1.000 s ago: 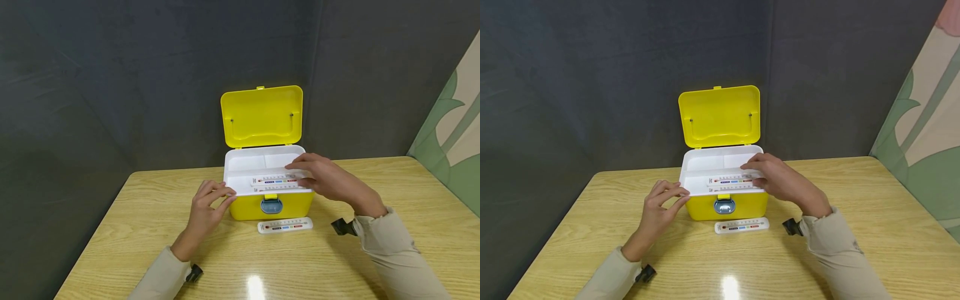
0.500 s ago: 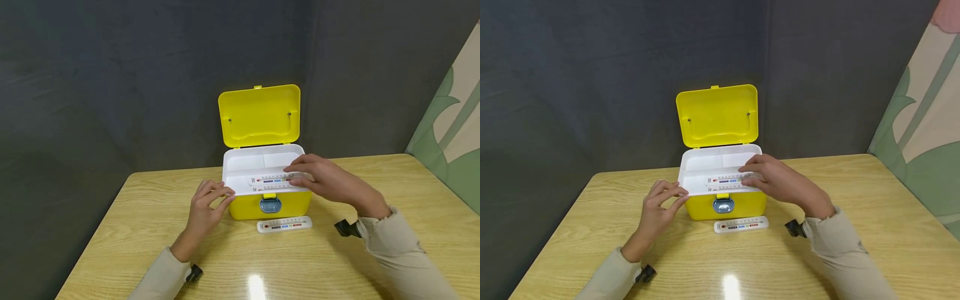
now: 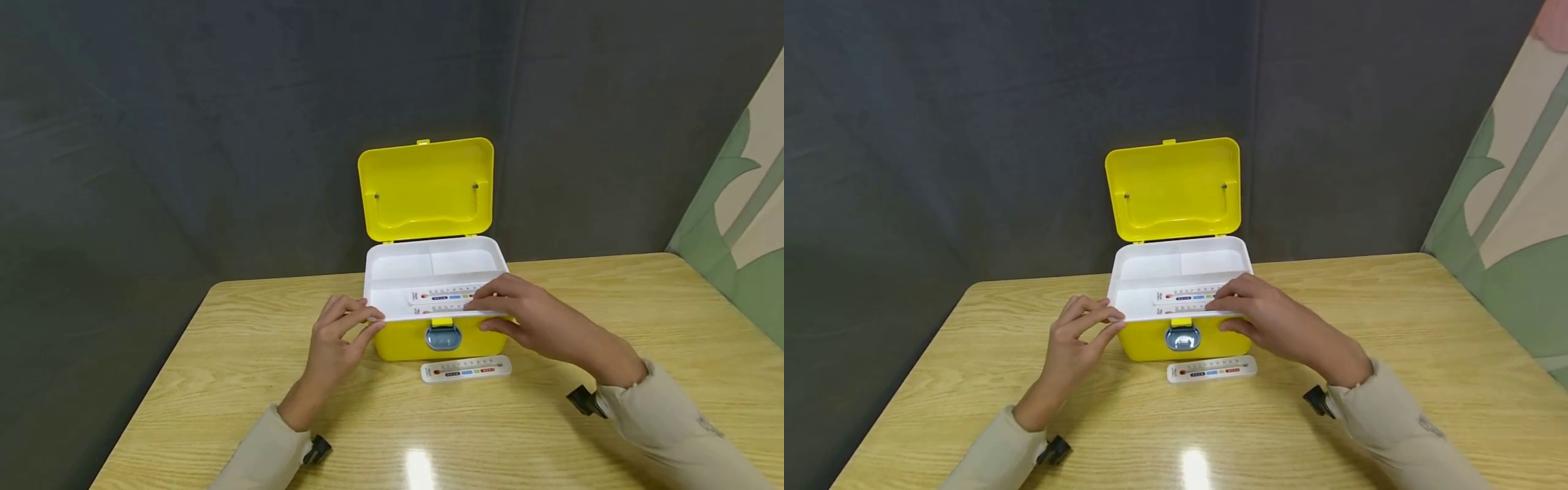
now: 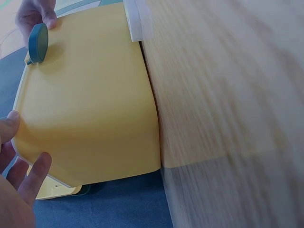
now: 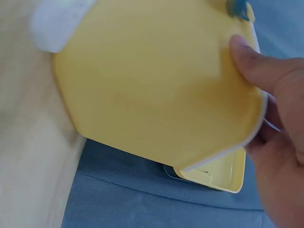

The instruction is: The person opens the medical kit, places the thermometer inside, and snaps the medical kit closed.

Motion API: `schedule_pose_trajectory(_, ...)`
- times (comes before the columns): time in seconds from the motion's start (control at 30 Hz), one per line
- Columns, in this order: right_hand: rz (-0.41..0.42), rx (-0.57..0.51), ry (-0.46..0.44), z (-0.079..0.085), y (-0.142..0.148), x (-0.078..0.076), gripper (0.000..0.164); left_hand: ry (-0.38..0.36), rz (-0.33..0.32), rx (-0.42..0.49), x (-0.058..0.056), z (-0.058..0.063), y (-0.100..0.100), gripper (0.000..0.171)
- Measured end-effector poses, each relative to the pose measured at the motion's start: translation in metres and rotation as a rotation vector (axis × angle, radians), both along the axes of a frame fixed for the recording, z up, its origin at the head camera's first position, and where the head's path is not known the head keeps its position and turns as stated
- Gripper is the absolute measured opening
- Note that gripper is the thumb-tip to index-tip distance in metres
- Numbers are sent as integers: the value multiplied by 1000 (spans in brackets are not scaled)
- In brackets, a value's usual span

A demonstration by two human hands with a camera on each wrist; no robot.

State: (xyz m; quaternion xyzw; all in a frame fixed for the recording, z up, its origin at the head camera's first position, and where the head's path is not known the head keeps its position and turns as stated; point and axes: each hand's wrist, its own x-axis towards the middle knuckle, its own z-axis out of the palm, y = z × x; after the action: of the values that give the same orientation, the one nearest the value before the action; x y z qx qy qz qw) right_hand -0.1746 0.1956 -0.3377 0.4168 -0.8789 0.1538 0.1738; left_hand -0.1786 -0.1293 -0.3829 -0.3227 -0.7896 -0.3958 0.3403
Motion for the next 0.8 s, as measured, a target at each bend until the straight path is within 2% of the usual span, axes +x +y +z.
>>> schedule_pose_trajectory(0.03, -2, -5, 16, -1, 0, 2, 41, 7, -3, 4, 0, 0, 0, 13)
schedule_pose_trajectory(0.13, 19, -48, 94, -6, 1, 10, 35, 28, -15, 13, -1, -2, 1, 16)
schedule_pose_trajectory(0.27, 122, -106, 218, -14, -2, 21, 49, 50, -23, 17, -3, -2, 0, 17)
schedule_pose_trajectory(0.33, 176, -97, 248, -19, -5, 26, 41, 46, -17, 11, -3, -2, 0, 16)
schedule_pose_trajectory(0.43, 235, -54, 246, -28, -6, 31, 33, 33, -4, 0, -2, 0, 0, 14)
schedule_pose_trajectory(0.53, 223, 27, 202, -38, -5, 33, 23, 12, 8, -5, 0, 1, 0, 12)
schedule_pose_trajectory(0.7, 133, 142, 162, -51, -3, 35, 47, -4, 15, -8, 2, 2, -1, 11)
schedule_pose_trajectory(0.8, 90, 163, 136, -53, -4, 36, 47, -2, 7, -8, 2, 2, 0, 11)
